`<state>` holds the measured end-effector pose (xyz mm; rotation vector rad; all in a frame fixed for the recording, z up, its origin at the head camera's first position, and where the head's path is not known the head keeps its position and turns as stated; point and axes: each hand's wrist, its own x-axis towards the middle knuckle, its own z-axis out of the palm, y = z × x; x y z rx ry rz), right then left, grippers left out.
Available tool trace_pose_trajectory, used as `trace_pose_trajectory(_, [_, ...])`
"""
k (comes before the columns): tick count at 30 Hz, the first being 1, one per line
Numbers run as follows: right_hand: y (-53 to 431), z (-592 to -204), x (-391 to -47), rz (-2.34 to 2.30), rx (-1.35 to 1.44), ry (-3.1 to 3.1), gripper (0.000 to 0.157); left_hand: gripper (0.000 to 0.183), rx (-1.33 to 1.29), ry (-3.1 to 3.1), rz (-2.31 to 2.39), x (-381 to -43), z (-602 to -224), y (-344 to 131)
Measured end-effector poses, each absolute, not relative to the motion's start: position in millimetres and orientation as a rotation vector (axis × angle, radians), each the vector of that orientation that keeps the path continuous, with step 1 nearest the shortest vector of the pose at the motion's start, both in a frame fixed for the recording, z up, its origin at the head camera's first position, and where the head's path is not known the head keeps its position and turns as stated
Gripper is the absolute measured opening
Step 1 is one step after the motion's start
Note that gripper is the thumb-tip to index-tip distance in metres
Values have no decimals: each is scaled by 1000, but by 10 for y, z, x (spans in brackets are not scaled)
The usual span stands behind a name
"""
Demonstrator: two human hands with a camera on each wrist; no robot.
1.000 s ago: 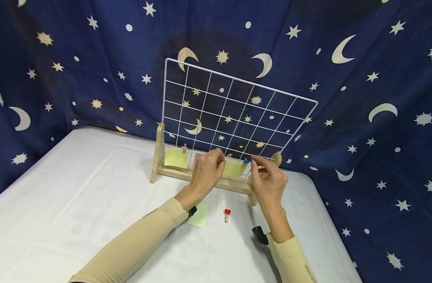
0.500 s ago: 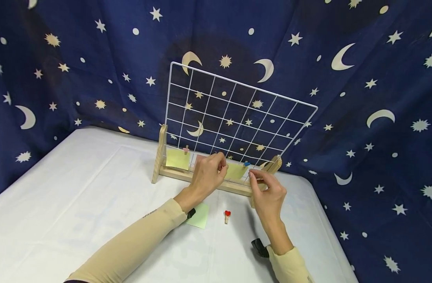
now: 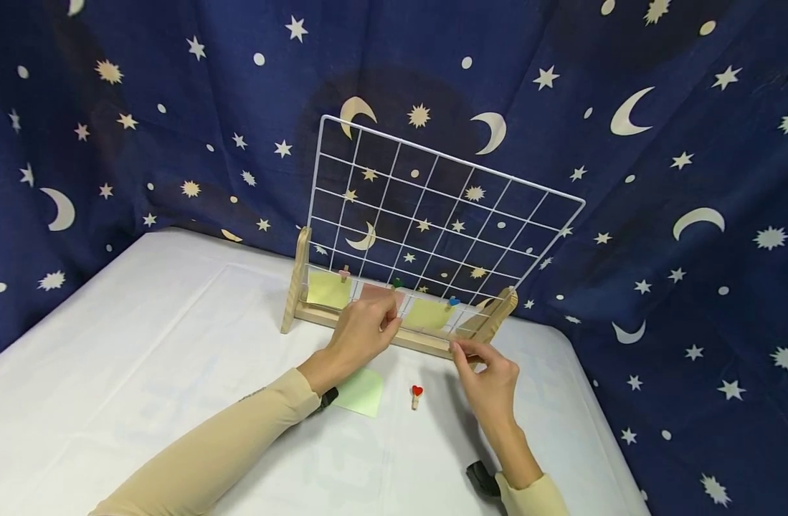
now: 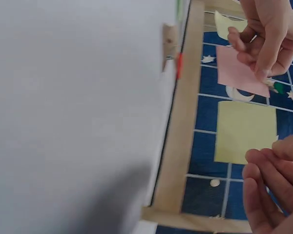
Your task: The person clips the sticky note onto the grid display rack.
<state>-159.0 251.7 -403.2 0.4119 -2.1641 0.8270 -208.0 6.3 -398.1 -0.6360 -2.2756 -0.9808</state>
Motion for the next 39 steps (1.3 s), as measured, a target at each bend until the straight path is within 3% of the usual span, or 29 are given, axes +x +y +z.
trace_pose_trajectory(4, [2596,-4095,-1531,812,394,-2186,1,22,-666,-2315,-959,-2057,-4037,8])
trace_pose_trajectory(20, [2735,-3940,-1507,773,423,-2256,4,22,-759,-2449,-874,-1928,-4144,-293])
trace_pose_trajectory(39, [2690,-4050,-1506,802,506,-2583,4,21,-816,-2616,-758,-1872,-4229,-545])
